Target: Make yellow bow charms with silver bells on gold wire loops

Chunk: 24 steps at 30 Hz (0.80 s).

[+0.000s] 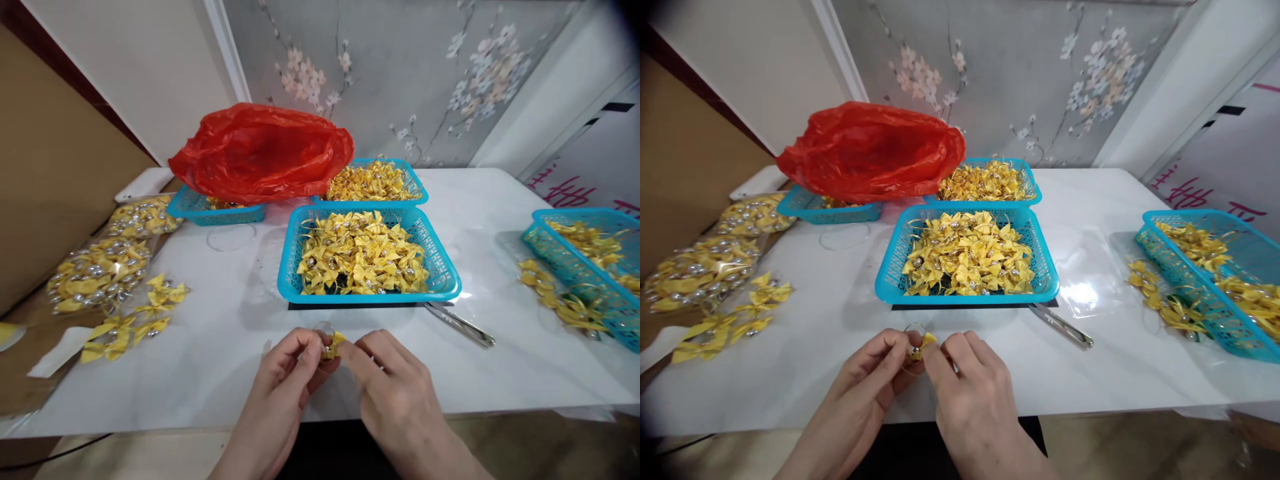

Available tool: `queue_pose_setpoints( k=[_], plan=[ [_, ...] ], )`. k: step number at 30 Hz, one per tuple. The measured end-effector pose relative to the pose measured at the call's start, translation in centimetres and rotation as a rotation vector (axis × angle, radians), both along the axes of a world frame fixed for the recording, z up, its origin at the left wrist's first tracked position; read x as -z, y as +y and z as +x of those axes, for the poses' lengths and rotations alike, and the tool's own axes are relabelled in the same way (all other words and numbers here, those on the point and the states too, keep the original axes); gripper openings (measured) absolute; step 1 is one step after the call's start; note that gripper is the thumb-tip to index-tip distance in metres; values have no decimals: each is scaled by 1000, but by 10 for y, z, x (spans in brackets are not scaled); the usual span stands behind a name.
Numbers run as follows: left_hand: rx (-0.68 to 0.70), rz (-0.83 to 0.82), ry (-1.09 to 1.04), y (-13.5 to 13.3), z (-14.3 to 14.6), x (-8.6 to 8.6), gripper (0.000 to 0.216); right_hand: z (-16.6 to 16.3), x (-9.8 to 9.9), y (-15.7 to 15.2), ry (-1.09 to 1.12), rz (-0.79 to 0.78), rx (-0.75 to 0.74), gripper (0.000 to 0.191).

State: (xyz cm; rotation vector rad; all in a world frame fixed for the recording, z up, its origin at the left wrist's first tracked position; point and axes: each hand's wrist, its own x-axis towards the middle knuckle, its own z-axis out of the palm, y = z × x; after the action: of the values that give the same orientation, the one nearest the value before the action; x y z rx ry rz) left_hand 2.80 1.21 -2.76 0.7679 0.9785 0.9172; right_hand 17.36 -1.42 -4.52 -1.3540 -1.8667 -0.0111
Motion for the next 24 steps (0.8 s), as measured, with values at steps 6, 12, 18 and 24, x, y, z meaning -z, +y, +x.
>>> queue_pose_setpoints(
  k=[6,12,18,24],
  plan=[
    [89,81,58,1,-1,6,16,-7,5,0,37,-19,17,26],
    [44,81,51,0,1,6,15,-7,2,2,-41,-23,41,24],
    [-15,-9,13,0,4,5,21,-4,1,2,-24,-96,25,31],
    [13,12,61,2,5,2,23,-4,3,2,209,-274,-82,29]
  ],
)
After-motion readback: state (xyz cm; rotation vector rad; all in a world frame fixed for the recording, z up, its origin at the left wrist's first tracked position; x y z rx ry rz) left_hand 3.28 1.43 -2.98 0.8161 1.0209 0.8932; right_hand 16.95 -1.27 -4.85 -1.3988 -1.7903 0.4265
